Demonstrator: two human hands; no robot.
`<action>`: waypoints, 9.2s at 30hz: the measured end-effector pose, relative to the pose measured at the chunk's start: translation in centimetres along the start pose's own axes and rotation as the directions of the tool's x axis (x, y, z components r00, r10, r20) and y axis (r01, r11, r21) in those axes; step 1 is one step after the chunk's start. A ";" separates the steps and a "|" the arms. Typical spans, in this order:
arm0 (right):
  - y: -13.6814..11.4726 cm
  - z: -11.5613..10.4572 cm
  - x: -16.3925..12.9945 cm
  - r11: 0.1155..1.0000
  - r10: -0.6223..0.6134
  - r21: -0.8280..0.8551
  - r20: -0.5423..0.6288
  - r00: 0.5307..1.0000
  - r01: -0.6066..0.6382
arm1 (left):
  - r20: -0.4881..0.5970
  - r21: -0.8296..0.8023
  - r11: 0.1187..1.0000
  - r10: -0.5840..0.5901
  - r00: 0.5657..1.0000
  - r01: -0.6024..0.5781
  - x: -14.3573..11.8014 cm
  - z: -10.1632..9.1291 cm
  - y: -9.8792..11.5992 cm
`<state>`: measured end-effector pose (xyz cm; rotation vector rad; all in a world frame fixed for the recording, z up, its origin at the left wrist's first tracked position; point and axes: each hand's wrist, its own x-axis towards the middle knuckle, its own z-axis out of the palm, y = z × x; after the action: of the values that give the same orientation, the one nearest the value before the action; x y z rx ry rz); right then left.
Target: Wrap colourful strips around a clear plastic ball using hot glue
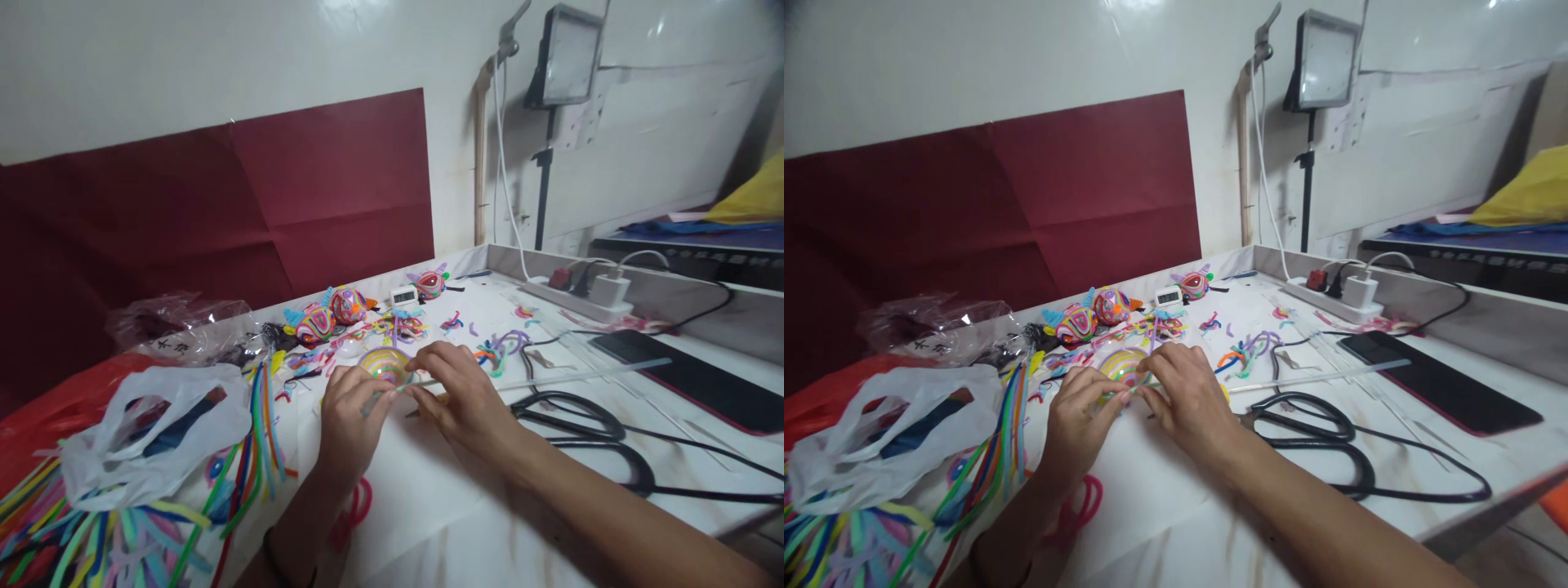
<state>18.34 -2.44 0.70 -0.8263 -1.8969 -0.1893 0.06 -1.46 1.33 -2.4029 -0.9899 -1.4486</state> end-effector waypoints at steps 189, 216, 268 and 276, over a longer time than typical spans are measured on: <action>2.3 -1.5 1.0 0.603 0.277 0.625 0.420 0.864 -0.497 | 0.465 -0.580 0.557 -0.372 0.803 0.594 0.7 -2.4 -1.2; 2.2 -1.2 0.9 0.642 0.314 0.595 0.370 0.874 -0.483 | 0.462 -0.543 0.459 -0.536 0.706 0.704 0.8 -1.6 -0.2; 0.8 -0.9 0.5 0.969 -0.210 0.149 0.061 0.976 0.199 | 0.251 -0.244 0.858 -0.395 0.884 0.453 0.6 -0.9 0.5; 1.3 -0.8 0.3 0.943 -0.009 0.332 0.138 0.990 -0.038 | 0.194 -0.189 0.925 -0.293 0.936 0.329 0.5 -0.7 0.6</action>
<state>19.62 -1.73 1.02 -0.6334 -1.9787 0.2010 0.10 -2.02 2.25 -2.6502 -1.3738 -1.5527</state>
